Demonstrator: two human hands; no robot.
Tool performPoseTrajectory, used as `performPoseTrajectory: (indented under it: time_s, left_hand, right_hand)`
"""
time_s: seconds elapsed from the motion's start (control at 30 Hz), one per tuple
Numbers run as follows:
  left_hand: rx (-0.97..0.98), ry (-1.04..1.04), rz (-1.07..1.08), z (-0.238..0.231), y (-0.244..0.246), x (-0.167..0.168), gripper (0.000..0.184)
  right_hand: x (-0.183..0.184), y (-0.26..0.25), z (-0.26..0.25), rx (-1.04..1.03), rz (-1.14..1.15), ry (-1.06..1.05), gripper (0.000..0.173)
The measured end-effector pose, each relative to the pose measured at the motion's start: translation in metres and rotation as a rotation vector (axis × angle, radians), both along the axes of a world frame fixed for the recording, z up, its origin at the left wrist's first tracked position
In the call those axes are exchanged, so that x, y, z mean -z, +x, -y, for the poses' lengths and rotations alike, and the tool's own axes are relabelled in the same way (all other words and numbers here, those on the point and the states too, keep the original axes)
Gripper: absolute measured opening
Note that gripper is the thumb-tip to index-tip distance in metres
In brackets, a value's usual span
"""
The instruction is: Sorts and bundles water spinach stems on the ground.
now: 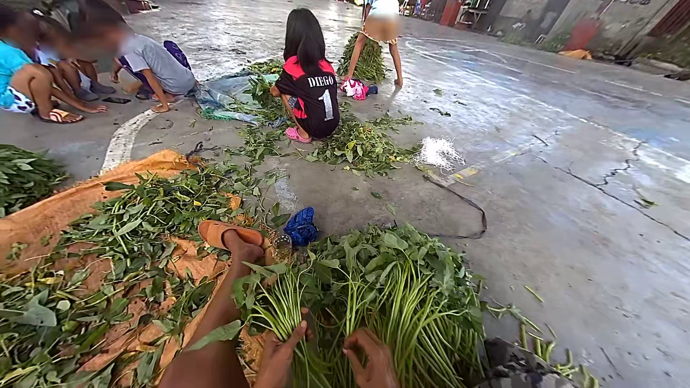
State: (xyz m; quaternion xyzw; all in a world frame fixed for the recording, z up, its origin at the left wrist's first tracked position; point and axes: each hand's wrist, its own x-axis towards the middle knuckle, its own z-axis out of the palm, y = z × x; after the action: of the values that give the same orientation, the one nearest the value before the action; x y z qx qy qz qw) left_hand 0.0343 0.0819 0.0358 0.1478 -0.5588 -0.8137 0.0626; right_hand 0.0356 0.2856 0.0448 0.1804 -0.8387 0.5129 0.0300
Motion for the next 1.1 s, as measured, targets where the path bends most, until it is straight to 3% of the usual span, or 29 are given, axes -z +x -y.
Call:
performPoseTrajectory:
  time_s: [0.2,0.4,0.57,0.67,0.77,0.83,0.9,0.97,1.03,1.1]
  left_hand:
    - [-0.113,-0.007,0.055,-0.022,-0.001,0.007,0.024]
    - [0.235,-0.001,0.203,-0.027,0.006,-0.005,0.032]
    - [0.287,0.101,0.205,-0.020,0.005,-0.001,0.039]
    - [0.309,0.146,0.157,-0.010,0.007,0.005,0.049]
    - [0.321,0.286,0.103,0.004,0.010,0.009,0.057]
    - [0.226,0.369,0.090,0.010,0.013,0.003,0.062]
    - [0.073,0.443,0.083,0.019,0.014,-0.007,0.054]
    - [-0.032,0.495,0.027,0.031,0.013,-0.011,0.050]
    - [-0.022,0.494,-0.068,0.045,0.010,-0.007,0.065]
    - [0.010,0.448,-0.109,0.050,0.006,-0.003,0.066]
  right_hand:
    - [0.010,0.008,0.008,0.010,0.114,-0.034,0.043]
    - [0.013,0.019,0.007,-0.078,0.159,-0.032,0.041]
    - [0.011,0.025,0.004,-0.122,0.132,-0.077,0.043]
    - [0.014,0.013,-0.008,-0.158,0.008,-0.045,0.026]
    - [0.015,-0.022,-0.033,0.028,-0.076,0.066,0.020]
    - [0.015,-0.045,-0.053,0.196,-0.043,0.181,0.023]
    - [0.008,-0.060,-0.070,0.293,0.092,0.252,0.025]
    - [0.001,-0.067,-0.082,0.324,0.218,0.243,0.024]
    - [-0.001,-0.066,-0.087,0.363,0.268,0.183,0.023]
    - [-0.003,-0.060,-0.086,0.416,0.282,0.157,0.025]
